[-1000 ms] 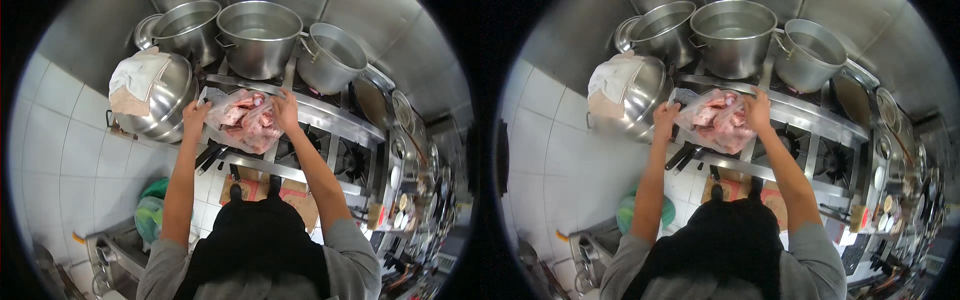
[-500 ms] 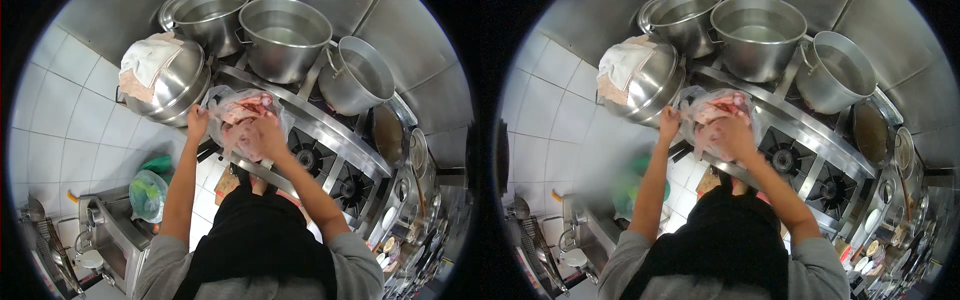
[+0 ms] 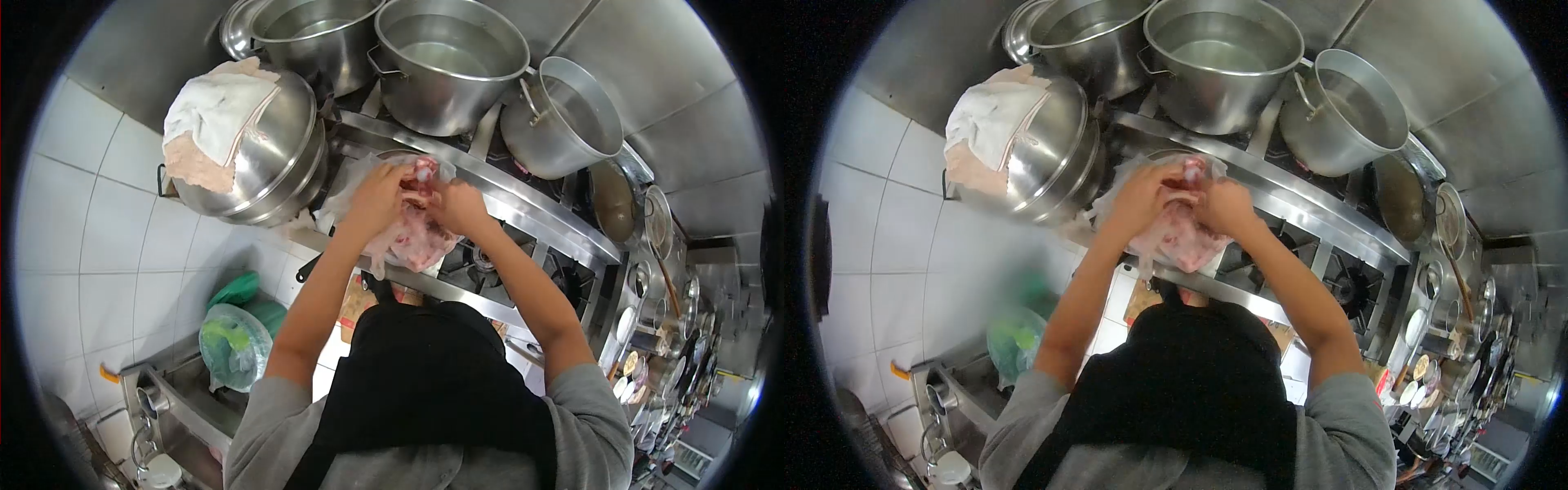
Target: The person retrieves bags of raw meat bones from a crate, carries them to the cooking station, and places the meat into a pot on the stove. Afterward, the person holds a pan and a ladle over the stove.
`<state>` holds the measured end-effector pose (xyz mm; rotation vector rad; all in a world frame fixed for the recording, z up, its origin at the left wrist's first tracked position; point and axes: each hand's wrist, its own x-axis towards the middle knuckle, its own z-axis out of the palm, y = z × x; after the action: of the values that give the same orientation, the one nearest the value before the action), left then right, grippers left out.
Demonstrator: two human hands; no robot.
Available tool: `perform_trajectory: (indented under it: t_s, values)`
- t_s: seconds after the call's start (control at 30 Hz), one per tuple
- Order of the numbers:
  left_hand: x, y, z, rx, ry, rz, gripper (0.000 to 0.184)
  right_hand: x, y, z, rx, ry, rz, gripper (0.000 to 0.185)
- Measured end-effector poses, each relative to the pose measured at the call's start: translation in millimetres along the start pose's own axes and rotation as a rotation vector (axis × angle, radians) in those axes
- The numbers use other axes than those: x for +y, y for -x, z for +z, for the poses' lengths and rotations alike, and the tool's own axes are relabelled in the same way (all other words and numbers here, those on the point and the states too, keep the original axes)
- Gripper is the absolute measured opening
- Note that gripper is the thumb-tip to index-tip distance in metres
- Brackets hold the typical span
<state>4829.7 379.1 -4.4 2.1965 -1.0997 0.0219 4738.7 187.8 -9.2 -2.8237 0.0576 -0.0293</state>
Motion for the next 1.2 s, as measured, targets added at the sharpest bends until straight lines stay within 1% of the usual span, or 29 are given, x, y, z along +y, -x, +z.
perform_trajectory:
  t_s: [0.03,0.13,0.17,0.2,0.23,0.27,0.33,0.37,0.4,0.43,0.47,0.5,0.53,0.57,0.6,0.63,0.7,0.8,0.83,0.9,0.93,1.0,1.03,1.1,1.13,1.2]
  values:
    - [-18.3,-12.2,27.1,-0.044,-0.043,0.061,0.041,-3.1,4.9,-8.9,-0.013,-0.001,-0.007,0.038]
    - [-43.7,-28.7,59.4,-0.376,0.827,-0.161,0.044,-1.4,17.5,-29.9,-0.021,-0.033,-0.021,0.041]
    - [-31.9,-44.2,39.7,-0.59,0.819,-0.054,0.044,9.3,22.8,-33.1,-0.013,-0.063,-0.021,0.041]
    - [-35.5,-47.6,41.6,-0.518,0.692,-0.088,0.044,19.9,28.6,-37.7,-0.006,-0.097,-0.021,0.041]
    - [-45.7,-45.2,47.6,-0.437,0.566,-0.124,0.043,24.8,32.1,-57.3,-0.029,-0.12,0.0,0.041]
    - [-59.8,-41.8,52.3,-0.345,0.438,-0.16,0.043,40.1,35.9,-71.4,-0.07,-0.337,0.069,0.044]
    - [-87.0,-38.0,49.2,-0.248,0.359,-0.211,0.042,81.5,52.4,-101.2,-0.156,-0.779,0.181,0.051]
    - [-99.4,-34.8,48.1,-0.247,0.41,-0.229,0.042,88.6,65.7,-134.0,-0.159,-0.847,0.226,0.049]
    - [-119.4,-24.7,55.2,-0.101,0.453,-0.23,0.039,92.3,79.7,-173.9,-0.166,-0.915,0.269,0.047]
    - [-130.2,-18.4,63.6,0.047,0.492,-0.229,0.037,104.4,91.0,-203.7,-0.103,-0.937,0.225,0.046]
    - [-123.2,-18.7,63.2,0.102,0.588,-0.166,0.034,118.2,99.4,-231.3,-0.039,-0.959,0.175,0.044]
    - [-113.4,-19.6,54.4,0.158,0.677,-0.102,0.03,130.0,107.3,-257.5,0.025,-0.961,0.237,0.044]
    - [-97.4,-29.2,40.8,0.209,0.635,-0.059,0.026,140.7,112.0,-280.3,0.091,-0.967,0.295,0.043]
    - [-81.1,-38.9,27.1,0.261,0.59,-0.017,0.023,151.4,111.5,-300.5,0.139,-0.882,0.266,0.043]
    - [-52.1,-49.8,12.3,0.306,0.422,-0.002,0.019,163.7,108.9,-317.5,0.184,-0.797,0.243,0.044]
    - [-28.1,-58.7,-1.2,0.35,0.254,0.011,0.015,177.1,105.0,-331.4,0.182,-0.728,0.257,0.041]
    - [3.2,-72.1,-26.7,0.349,-0.029,-0.045,0.013,204.2,86.9,-345.5,0.143,-0.547,0.271,0.038]
    - [32.3,-95.8,-31.1,0.413,0.194,-0.072,0.016,242.9,45.4,-341.1,0.031,-0.213,0.293,0.041]
    - [51.7,-104.5,-35.2,0.408,0.415,-0.154,0.017,260.9,29.3,-329.5,-0.017,-0.101,0.313,0.043]
    - [86.5,-123.4,-33.0,0.455,0.629,-0.22,0.019,294.8,1.9,-304.2,-0.093,0.031,0.294,0.049]
    - [103.9,-132.7,-31.8,0.486,0.736,-0.251,0.021,310.0,-7.6,-289.0,-0.093,0.055,0.267,0.046]
    - [115.8,-149.0,-29.0,0.434,0.946,-0.333,0.021,332.0,-24.2,-264.0,-0.09,0.103,0.21,0.039]
    - [100.6,-158.1,-18.5,0.387,1.076,-0.345,0.022,340.7,-31.6,-257.9,-0.16,0.072,0.231,0.039]
    - [101.1,-171.4,-3.2,0.28,1.164,-0.306,0.021,349.2,-40.8,-250.5,-0.301,0.007,0.276,0.039]
    - [105.3,-177.4,4.6,0.223,1.209,-0.287,0.021,352.2,-41.2,-247.5,-0.32,-0.011,0.264,0.038]
    - [123.0,-190.2,15.0,0.094,1.179,-0.298,0.022,356.2,-39.6,-241.6,-0.36,-0.044,0.241,0.035]
